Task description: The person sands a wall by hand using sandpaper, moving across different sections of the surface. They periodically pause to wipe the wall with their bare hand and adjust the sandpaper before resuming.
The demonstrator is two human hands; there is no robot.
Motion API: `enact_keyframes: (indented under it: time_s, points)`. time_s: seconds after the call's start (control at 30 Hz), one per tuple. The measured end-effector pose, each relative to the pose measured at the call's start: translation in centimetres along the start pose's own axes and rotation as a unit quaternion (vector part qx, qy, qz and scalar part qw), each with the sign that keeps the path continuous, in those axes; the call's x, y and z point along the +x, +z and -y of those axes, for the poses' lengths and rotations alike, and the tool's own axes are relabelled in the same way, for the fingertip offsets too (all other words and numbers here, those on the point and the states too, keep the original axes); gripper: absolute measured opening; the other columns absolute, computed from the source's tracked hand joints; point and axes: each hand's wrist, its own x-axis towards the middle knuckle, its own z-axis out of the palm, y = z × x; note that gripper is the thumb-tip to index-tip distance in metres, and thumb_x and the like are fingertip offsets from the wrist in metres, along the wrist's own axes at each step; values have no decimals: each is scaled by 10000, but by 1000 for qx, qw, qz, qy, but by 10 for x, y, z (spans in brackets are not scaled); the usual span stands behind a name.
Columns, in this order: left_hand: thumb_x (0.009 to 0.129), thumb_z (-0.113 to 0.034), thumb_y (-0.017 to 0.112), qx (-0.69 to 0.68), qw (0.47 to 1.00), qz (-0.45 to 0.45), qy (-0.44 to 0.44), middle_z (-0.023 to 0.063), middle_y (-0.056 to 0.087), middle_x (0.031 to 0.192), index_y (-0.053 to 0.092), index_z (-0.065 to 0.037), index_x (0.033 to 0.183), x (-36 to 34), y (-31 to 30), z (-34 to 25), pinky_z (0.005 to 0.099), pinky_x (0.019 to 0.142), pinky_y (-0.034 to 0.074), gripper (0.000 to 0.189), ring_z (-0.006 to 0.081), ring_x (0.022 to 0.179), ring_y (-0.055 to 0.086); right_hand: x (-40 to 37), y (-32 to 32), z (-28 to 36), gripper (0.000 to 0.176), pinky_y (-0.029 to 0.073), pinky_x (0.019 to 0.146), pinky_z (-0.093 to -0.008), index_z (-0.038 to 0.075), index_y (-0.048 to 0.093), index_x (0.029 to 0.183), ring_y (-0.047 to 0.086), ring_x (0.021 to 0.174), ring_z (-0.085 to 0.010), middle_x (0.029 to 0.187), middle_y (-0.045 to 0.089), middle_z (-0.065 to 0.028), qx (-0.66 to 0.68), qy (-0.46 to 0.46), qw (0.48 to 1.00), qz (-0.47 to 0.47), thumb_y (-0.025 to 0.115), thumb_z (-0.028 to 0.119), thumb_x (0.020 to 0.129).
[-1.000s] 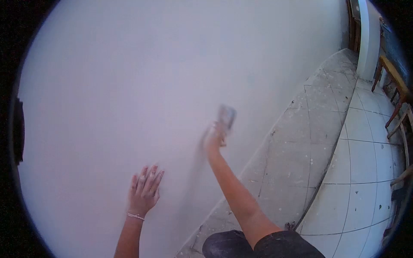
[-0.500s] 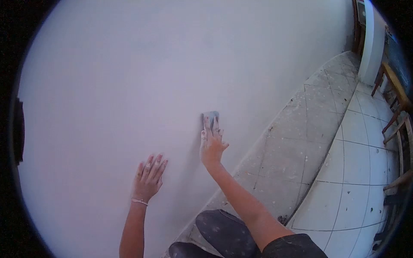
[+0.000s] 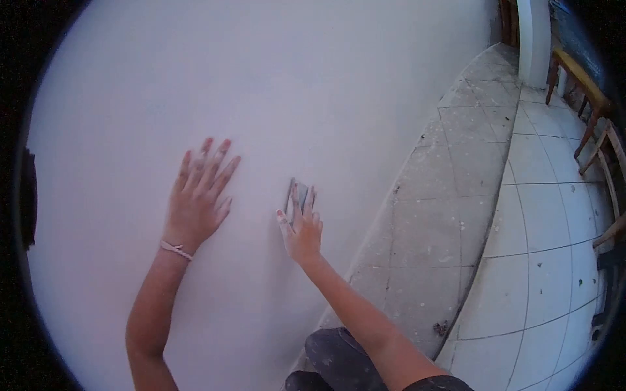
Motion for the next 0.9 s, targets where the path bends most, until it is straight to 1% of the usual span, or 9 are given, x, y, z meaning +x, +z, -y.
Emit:
enact_keyframes:
  time_s: [0.1,0.2,0.3,0.4,0.5,0.6,0.73,0.83,0.9]
  points:
    - [852,-409,640,20,999,-23,17,-9,226,1606,322,-268,1513,25,13,0,431,1240,92,746,210,1494,152,37,2,12,599,312,1003,-543,289,182,1567,457,1157,-395,1636,68,-138,-57,89,994,17,390,382,1013]
    - [865,-407,627,13,1000,-15,10,-24,237,1601,339,-276,1504,25,19,-6,427,1243,89,713,196,1491,160,87,18,2,586,242,1040,-575,313,167,1567,369,1262,-404,1645,47,-91,-40,115,987,-102,365,366,1018]
    - [868,-394,630,15,1000,-6,14,-31,254,1594,357,-287,1493,27,16,-5,425,1245,88,691,189,1488,167,127,25,-15,576,172,1082,-582,307,163,1568,320,1311,-418,1647,56,-62,-37,77,978,-189,337,348,1021]
    - [860,-389,640,12,1000,-10,1,-31,268,1588,372,-298,1483,27,19,-8,424,1246,88,685,187,1487,172,150,14,-12,594,95,1119,-579,283,134,1573,233,1382,-425,1642,108,-54,60,148,976,-150,359,287,1023]
    - [850,-390,648,10,1000,-4,-1,-31,274,1586,381,-306,1475,29,21,-10,430,1245,87,685,184,1486,175,98,28,13,601,165,1089,-620,306,157,1571,246,1384,-452,1646,42,-88,47,84,981,-168,387,277,1016]
    - [844,-397,653,21,1000,4,-8,-35,266,1589,390,-310,1468,32,19,-11,443,1245,80,683,181,1486,177,80,35,10,620,176,1090,-617,320,150,1570,235,1395,-464,1644,44,-101,14,22,992,-123,404,235,1011]
    - [844,-402,651,21,999,30,3,-40,256,1593,386,-312,1468,31,19,-14,463,1243,71,684,179,1485,179,183,6,13,654,164,1080,-650,342,137,1568,221,1415,-432,1648,18,-87,56,202,963,-168,432,231,995]
    - [848,-410,642,25,999,35,14,-41,253,1593,379,-314,1472,32,21,-12,473,1243,67,683,180,1485,180,203,-3,7,629,147,1078,-668,339,133,1568,192,1434,-416,1646,23,-100,93,199,960,-171,419,302,1010]
    - [849,-415,641,32,999,39,20,-42,256,1592,380,-315,1470,31,21,-11,476,1243,67,681,180,1484,181,144,10,25,600,138,1084,-666,337,135,1567,157,1450,-415,1642,30,-118,48,160,976,-139,384,351,1022]
